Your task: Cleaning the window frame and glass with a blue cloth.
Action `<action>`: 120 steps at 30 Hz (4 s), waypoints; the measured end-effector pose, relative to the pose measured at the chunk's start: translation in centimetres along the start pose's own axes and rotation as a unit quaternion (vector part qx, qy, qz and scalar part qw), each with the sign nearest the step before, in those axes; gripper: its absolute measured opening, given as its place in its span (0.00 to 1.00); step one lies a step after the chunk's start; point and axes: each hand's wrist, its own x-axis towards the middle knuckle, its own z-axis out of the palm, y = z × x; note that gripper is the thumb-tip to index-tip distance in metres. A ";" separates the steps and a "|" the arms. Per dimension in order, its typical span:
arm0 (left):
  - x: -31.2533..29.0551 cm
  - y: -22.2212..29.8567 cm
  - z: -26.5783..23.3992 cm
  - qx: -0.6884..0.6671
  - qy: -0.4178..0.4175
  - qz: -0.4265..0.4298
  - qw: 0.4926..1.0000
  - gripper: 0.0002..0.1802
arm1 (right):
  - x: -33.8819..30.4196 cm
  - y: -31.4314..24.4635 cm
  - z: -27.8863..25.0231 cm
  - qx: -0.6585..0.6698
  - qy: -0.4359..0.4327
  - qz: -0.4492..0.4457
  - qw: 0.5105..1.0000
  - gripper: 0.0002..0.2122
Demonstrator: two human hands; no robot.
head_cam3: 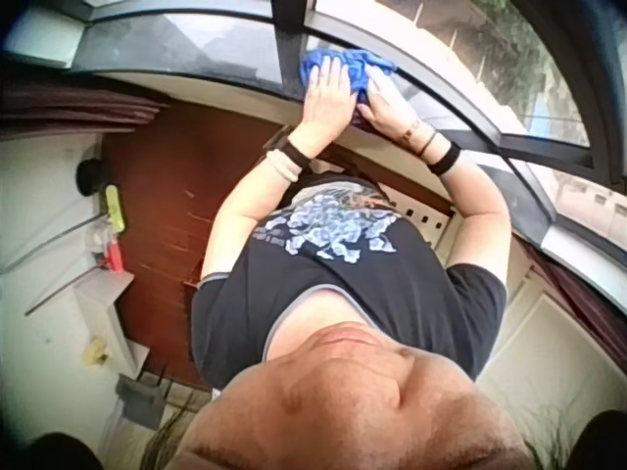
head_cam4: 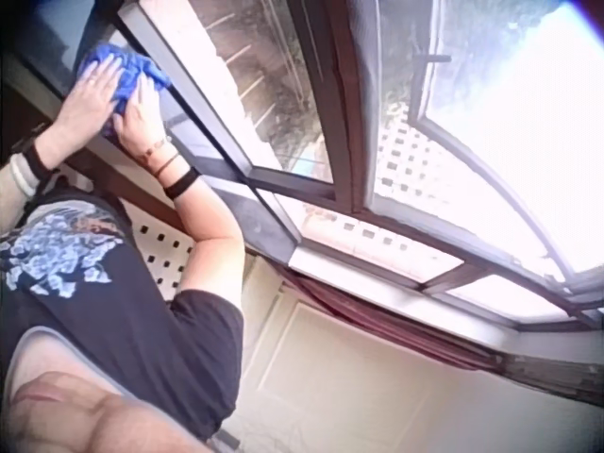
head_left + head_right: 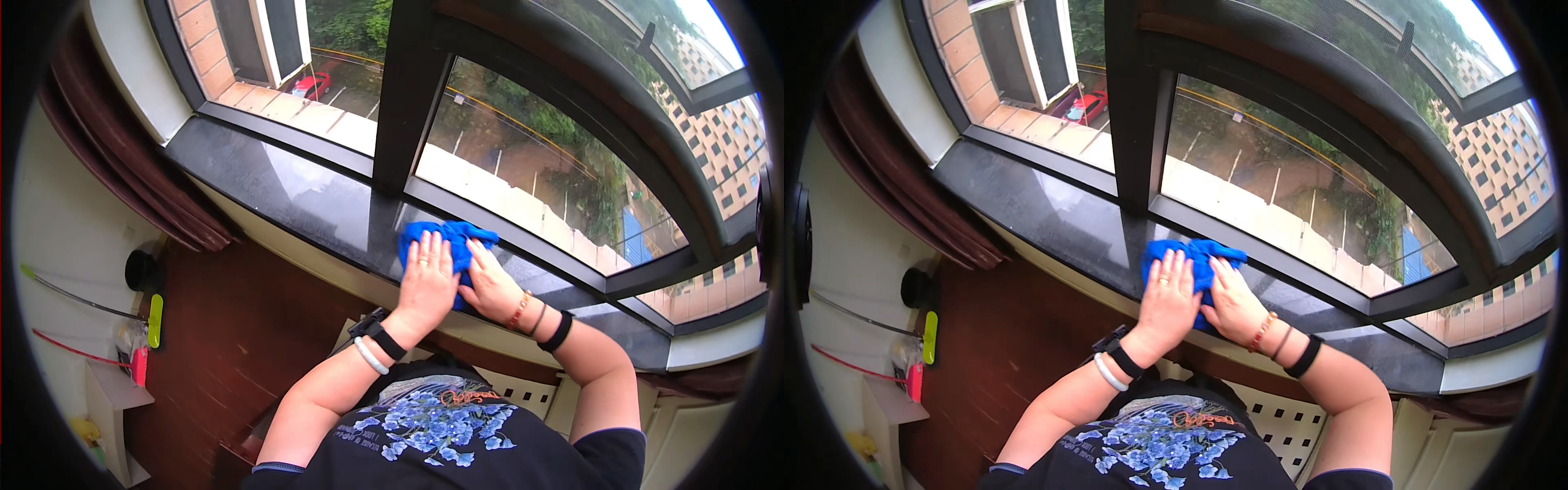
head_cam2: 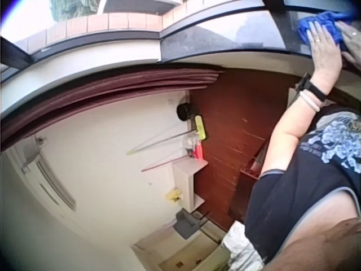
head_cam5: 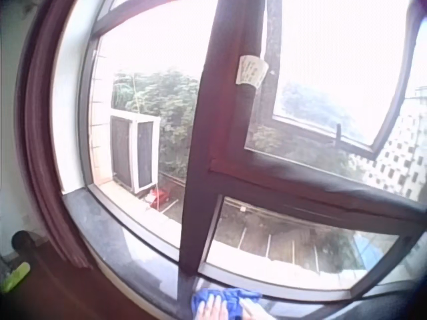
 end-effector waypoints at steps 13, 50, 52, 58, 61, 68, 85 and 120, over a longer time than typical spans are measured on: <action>3.0 -17.3 -3.7 0.104 0.082 -0.193 0.972 0.29 | 23.2 -4.6 7.0 0.034 0.064 -0.127 0.989 0.18; 0.7 11.9 1.8 -0.133 -0.082 0.224 0.962 0.41 | -15.4 7.0 -1.4 0.001 0.215 0.162 0.963 0.26; 2.2 14.6 2.5 -0.143 -0.064 0.252 0.955 0.39 | -18.3 7.5 -2.7 0.083 0.284 0.206 0.933 0.31; 9.1 25.8 -3.4 -0.261 0.120 0.316 0.904 0.35 | -23.8 4.6 -12.7 0.036 0.538 0.188 0.821 0.28; 11.9 30.4 -6.4 -0.221 0.213 0.369 0.878 0.33 | -25.0 3.9 -17.2 -0.036 0.611 0.193 0.767 0.27; 16.0 33.7 -6.8 -0.115 0.281 0.392 0.869 0.29 | -22.7 6.3 -20.9 -0.151 0.658 0.233 0.700 0.22; 15.8 26.3 -8.3 -0.059 0.324 0.302 0.895 0.25 | -13.6 3.0 -19.3 -0.254 0.633 0.199 0.704 0.16; 15.2 -5.4 -16.7 0.008 0.372 0.127 0.920 0.24 | 15.5 -11.7 -13.1 -0.276 0.535 0.073 0.795 0.20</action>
